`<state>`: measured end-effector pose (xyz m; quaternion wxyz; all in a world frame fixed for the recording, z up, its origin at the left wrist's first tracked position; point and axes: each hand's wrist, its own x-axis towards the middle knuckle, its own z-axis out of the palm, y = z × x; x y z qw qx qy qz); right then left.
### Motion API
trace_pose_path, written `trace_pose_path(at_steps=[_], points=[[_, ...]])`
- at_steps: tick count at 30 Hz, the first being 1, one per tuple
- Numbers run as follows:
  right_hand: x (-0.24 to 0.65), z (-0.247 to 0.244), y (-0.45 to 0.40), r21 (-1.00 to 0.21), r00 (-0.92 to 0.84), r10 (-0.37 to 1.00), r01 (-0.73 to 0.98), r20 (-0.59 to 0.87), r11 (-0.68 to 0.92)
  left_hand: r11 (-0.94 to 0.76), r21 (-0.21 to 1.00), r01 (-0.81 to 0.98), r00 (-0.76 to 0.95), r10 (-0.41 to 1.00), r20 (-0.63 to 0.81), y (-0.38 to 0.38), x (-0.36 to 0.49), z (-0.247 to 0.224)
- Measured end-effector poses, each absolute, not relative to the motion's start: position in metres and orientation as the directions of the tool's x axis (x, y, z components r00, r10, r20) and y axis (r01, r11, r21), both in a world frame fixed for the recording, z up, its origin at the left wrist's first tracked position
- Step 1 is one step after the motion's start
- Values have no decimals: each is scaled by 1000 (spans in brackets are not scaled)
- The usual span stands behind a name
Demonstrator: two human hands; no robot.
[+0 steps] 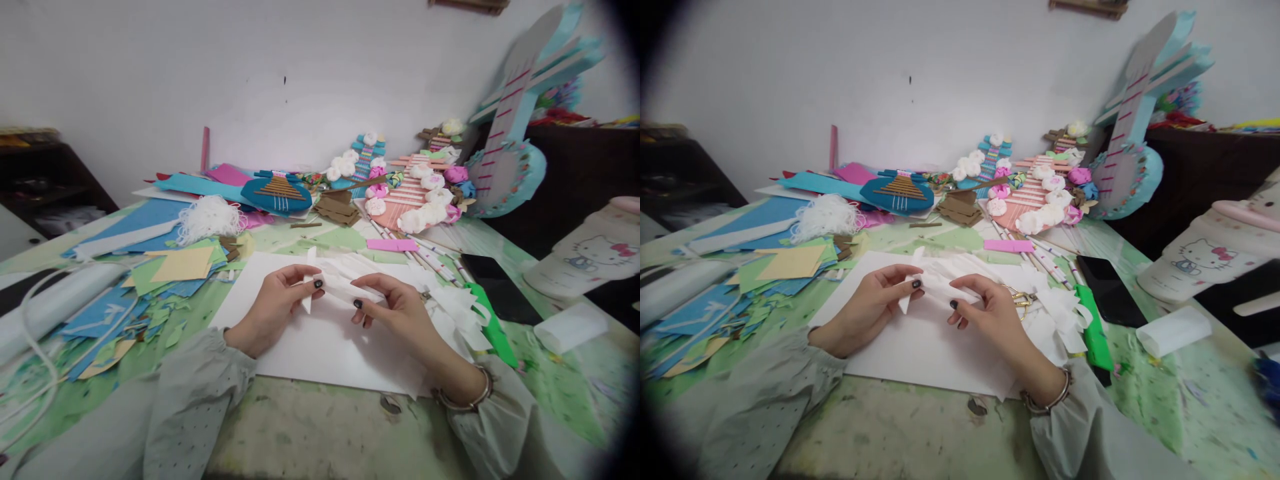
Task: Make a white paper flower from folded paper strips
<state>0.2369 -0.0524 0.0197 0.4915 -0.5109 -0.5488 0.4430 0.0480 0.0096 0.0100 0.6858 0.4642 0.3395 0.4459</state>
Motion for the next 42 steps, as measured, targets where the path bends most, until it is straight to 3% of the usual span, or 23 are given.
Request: trace_pose_path(at_steps=[11, 17, 20, 24, 34, 42], points=[[246, 19, -48, -980, 118, 989, 187, 93, 69, 96, 959, -268, 297, 955, -13, 11, 47, 10], [249, 17, -47, -947, 159, 979, 313, 126, 71, 145, 911, -385, 329, 944, -11, 11, 45, 14], [249, 17, -47, -941, 149, 979, 329, 137, 82, 158, 924, -349, 295, 954, -51, 13, 45, 14], [249, 18, -47, -957, 121, 982, 268, 145, 108, 128, 964, -233, 270, 961, -62, 14, 45, 12], [251, 14, -44, -993, 215, 976, -111, 22, 47, 142, 951, -273, 298, 953, -57, 11, 45, 11], [253, 9, -43, -998, 276, 959, 15, 57, 54, 46, 980, -194, 317, 948, 18, 11, 44, 7]])
